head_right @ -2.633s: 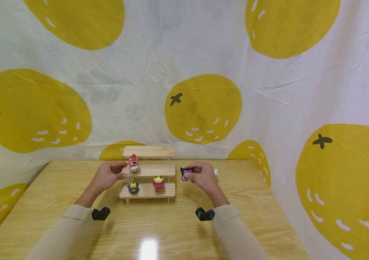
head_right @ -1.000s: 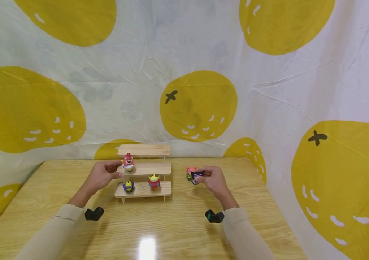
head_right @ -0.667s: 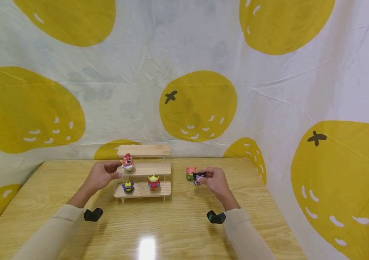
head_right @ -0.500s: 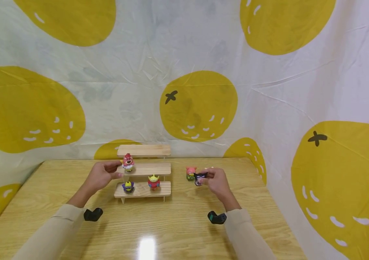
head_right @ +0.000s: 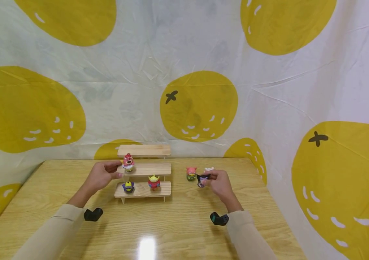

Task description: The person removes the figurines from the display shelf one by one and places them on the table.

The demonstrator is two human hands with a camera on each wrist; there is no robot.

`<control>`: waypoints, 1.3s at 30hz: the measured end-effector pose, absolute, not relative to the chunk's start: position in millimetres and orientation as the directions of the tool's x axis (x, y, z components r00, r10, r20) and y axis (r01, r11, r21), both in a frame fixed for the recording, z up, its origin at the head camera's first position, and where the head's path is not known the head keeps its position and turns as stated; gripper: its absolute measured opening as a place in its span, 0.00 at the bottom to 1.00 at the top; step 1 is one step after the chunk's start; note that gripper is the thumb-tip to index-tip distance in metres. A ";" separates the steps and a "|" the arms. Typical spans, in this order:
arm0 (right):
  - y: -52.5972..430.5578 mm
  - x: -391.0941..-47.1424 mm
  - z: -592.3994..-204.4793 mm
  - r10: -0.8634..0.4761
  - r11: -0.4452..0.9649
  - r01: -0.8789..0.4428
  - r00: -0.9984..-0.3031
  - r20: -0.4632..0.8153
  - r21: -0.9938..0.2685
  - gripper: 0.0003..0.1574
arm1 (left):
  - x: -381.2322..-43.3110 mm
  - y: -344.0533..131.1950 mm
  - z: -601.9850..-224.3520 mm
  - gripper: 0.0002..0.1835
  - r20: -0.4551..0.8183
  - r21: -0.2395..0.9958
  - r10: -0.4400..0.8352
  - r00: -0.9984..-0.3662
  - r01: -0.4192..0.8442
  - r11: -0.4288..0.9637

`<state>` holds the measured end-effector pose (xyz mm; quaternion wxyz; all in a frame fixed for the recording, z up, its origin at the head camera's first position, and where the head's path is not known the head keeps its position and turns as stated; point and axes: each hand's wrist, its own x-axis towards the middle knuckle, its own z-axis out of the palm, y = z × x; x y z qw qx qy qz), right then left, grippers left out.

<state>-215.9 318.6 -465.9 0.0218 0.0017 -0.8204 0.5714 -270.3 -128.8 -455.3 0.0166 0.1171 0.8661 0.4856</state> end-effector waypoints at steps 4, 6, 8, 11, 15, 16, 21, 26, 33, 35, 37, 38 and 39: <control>320.7 -216.0 -466.7 0.033 0.356 -0.015 -0.999 0.029 -0.934 0.17 | -270.6 -128.9 -455.0 0.27 0.090 0.844 0.222 -0.971 0.193 0.501; 321.5 -215.8 -467.2 0.040 0.358 -0.010 -0.999 0.026 -0.934 0.17 | -270.6 -129.0 -454.8 0.27 0.090 0.845 0.223 -0.971 0.193 0.498; 322.6 -215.5 -467.8 0.044 0.368 -0.009 -0.999 0.027 -0.930 0.17 | -270.5 -129.0 -454.6 0.27 0.089 0.846 0.223 -0.971 0.192 0.498; 324.3 -215.6 -468.4 0.050 0.373 -0.007 -0.998 0.027 -0.928 0.17 | -270.5 -129.2 -454.4 0.27 0.091 0.843 0.225 -0.970 0.195 0.501; 326.1 -215.5 -468.6 0.058 0.376 0.001 -0.998 0.023 -0.927 0.18 | -270.7 -129.4 -454.2 0.27 0.096 0.842 0.226 -0.969 0.200 0.502; 326.4 -215.2 -468.4 0.061 0.378 0.005 -0.998 0.019 -0.926 0.18 | -270.6 -129.4 -454.2 0.27 0.098 0.841 0.226 -0.969 0.202 0.502; 328.4 -214.8 -469.1 0.070 0.381 0.023 -0.998 0.004 -0.924 0.18 | -270.1 -128.9 -454.2 0.27 0.095 0.842 0.226 -0.970 0.200 0.502; 332.6 -217.2 -473.2 0.072 0.386 0.018 -0.997 0.011 -0.922 0.18 | -270.0 -128.8 -453.9 0.27 0.084 0.842 0.223 -0.971 0.189 0.506; 335.9 -217.2 -475.1 0.078 0.387 0.021 -0.997 0.010 -0.922 0.17 | -270.0 -128.7 -454.0 0.27 0.093 0.837 0.219 -0.971 0.195 0.512; 336.4 -216.8 -475.2 0.078 0.387 0.018 -0.997 0.013 -0.922 0.17 | -269.9 -128.8 -453.8 0.27 0.095 0.836 0.221 -0.971 0.198 0.512; 336.7 -216.7 -475.7 0.078 0.383 0.015 -0.997 0.016 -0.923 0.17 | -269.8 -128.8 -453.5 0.27 0.095 0.837 0.222 -0.970 0.199 0.510; 337.0 -216.8 -476.0 0.074 0.383 0.011 -0.997 0.019 -0.924 0.18 | -269.7 -129.0 -453.4 0.27 0.095 0.836 0.223 -0.970 0.199 0.511; 337.2 -216.9 -476.4 0.074 0.382 0.009 -0.997 0.021 -0.924 0.18 | -269.7 -129.1 -453.4 0.27 0.095 0.836 0.223 -0.970 0.199 0.511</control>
